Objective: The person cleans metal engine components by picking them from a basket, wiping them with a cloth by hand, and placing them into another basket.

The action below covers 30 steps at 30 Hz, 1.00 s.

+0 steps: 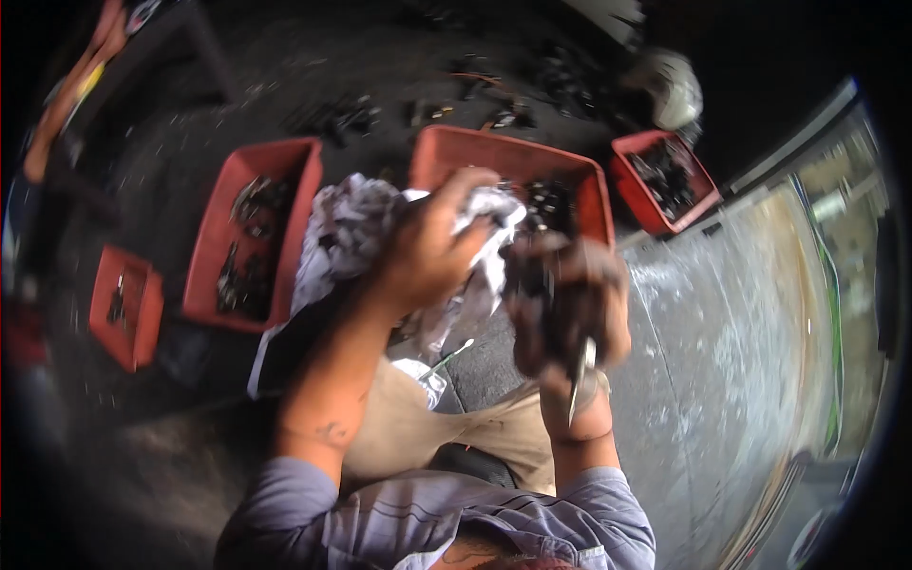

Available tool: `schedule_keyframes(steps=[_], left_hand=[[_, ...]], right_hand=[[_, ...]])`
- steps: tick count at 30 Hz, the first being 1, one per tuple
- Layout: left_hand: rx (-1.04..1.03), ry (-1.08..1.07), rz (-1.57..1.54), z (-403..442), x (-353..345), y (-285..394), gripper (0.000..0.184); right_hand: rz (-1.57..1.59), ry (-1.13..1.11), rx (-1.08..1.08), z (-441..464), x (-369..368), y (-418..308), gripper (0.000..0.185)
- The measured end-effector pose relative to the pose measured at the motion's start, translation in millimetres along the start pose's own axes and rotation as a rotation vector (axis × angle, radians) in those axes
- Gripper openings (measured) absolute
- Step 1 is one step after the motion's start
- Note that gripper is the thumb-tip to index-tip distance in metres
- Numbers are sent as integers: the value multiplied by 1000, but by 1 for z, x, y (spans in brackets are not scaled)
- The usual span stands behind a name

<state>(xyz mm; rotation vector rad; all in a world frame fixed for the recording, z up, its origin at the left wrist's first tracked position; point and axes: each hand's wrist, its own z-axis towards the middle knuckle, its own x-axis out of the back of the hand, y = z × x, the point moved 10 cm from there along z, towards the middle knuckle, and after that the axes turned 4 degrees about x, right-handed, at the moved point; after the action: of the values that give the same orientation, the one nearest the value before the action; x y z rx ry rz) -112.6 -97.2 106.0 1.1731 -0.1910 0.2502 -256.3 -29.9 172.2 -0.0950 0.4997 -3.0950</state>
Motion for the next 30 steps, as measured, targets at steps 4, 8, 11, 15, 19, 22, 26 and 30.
schedule_keyframes(steps=[4, 8, 11, 15, 19, 22, 26, 30], left_hand=[[242, -142, 333, 9, 1, -80, 31], [268, 47, 47, 12, 44, -62, 27], [54, 84, -897, 18, 50, -62, 24], [-58, 221, -275, 23, 47, -71, 18], [-75, 452, 6, 10, 75, -52, 14], [-93, 601, 146, 1, 84, -46, 16], [-90, 619, 370, -6, 90, -24, 24], [226, 628, 83, -8, 101, -56, 37]], right_hand=[[500, 123, -676, -37, -61, 92, 33], [403, 99, -834, -62, -68, 132, 29], [236, 51, -667, -55, -64, 151, 22], [108, -61, -674, -53, -75, 156, 27], [226, -25, -758, -58, -95, 146, 30], [227, -13, -716, -54, -102, 135, 29], [142, -14, -573, -46, -97, 119, 23], [-204, -138, -311, -22, -92, 111, 12]])
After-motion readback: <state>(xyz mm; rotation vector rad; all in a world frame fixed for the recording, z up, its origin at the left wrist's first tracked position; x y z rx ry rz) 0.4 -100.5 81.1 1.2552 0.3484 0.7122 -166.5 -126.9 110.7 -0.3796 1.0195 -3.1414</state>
